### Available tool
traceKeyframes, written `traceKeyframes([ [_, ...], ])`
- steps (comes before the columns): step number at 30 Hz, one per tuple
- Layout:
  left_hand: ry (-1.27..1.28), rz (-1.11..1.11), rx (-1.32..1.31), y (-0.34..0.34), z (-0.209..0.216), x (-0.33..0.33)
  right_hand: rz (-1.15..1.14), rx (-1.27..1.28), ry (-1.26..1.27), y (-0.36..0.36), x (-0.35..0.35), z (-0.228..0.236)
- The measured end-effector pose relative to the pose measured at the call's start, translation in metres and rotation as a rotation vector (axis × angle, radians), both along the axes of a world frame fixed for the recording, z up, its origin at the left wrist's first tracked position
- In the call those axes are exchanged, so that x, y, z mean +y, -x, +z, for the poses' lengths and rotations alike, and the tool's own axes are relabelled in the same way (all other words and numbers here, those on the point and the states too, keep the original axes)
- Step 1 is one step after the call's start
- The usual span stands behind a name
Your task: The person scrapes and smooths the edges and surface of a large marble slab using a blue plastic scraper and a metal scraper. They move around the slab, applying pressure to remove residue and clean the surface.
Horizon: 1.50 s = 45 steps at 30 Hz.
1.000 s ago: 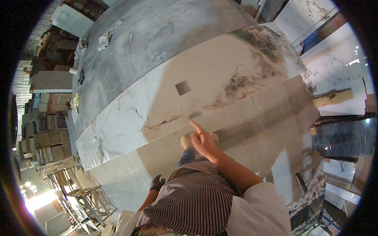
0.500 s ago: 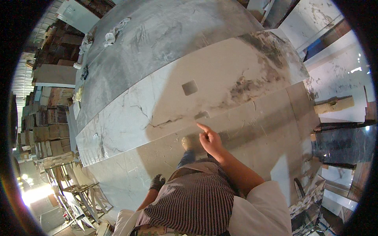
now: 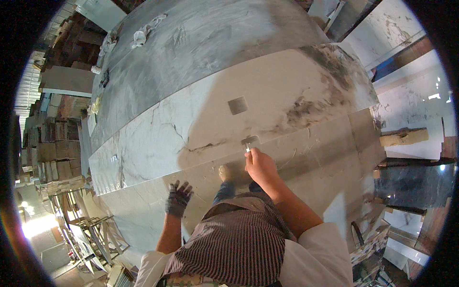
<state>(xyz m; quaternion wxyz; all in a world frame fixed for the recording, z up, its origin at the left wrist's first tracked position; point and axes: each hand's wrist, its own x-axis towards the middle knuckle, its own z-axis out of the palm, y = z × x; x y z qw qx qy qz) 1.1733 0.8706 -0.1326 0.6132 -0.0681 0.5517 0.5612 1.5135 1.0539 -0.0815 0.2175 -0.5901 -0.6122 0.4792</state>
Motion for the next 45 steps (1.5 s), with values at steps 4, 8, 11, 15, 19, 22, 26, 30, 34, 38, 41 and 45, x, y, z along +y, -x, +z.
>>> traceKeyframes([
  [4, -0.046, 0.106, -0.026, 0.012, 0.006, 0.046, 0.027, -0.173, -0.17, 0.007, -0.002, -0.018],
  [8, 0.009, 0.171, 0.005, 0.015, -0.001, 0.059, 0.019, -0.156, -0.17, 0.009, -0.001, -0.017],
  [11, 0.064, 0.188, 0.035, 0.011, 0.006, 0.063, 0.028, -0.167, -0.181, 0.008, 0.001, -0.013],
  [15, 0.108, 0.199, 0.056, 0.015, 0.0, 0.06, 0.055, -0.184, -0.174, 0.01, 0.003, -0.007],
  [19, 0.028, 0.177, 0.005, 0.017, -0.001, 0.057, 0.071, -0.256, -0.179, 0.014, 0.002, -0.003],
  [22, 0.046, 0.178, 0.03, 0.008, 0.006, 0.062, 0.079, -0.363, -0.247, 0.014, -0.003, -0.002],
  [26, 0.044, 0.177, 0.031, 0.015, -0.002, 0.058, 0.098, -0.415, -0.28, 0.018, -0.003, -0.004],
  [30, 0.033, 0.178, 0.012, 0.012, 0.0, 0.063, 0.074, -0.441, -0.312, 0.021, -0.007, -0.023],
  [34, -0.113, 0.127, -0.054, 0.022, -0.007, 0.057, 0.001, -0.264, -0.431, 0.02, -0.009, -0.035],
  [38, -0.003, 0.161, -0.015, 0.013, 0.006, 0.062, -0.002, -0.233, -0.387, 0.012, -0.006, -0.04],
  [41, 0.021, 0.146, 0.011, 0.023, -0.004, 0.057, 0.093, -0.312, -0.36, 0.017, -0.009, -0.028],
  [45, 0.031, 0.145, 0.012, 0.021, -0.003, 0.059, 0.036, -0.148, -0.29, 0.017, -0.009, -0.017],
])
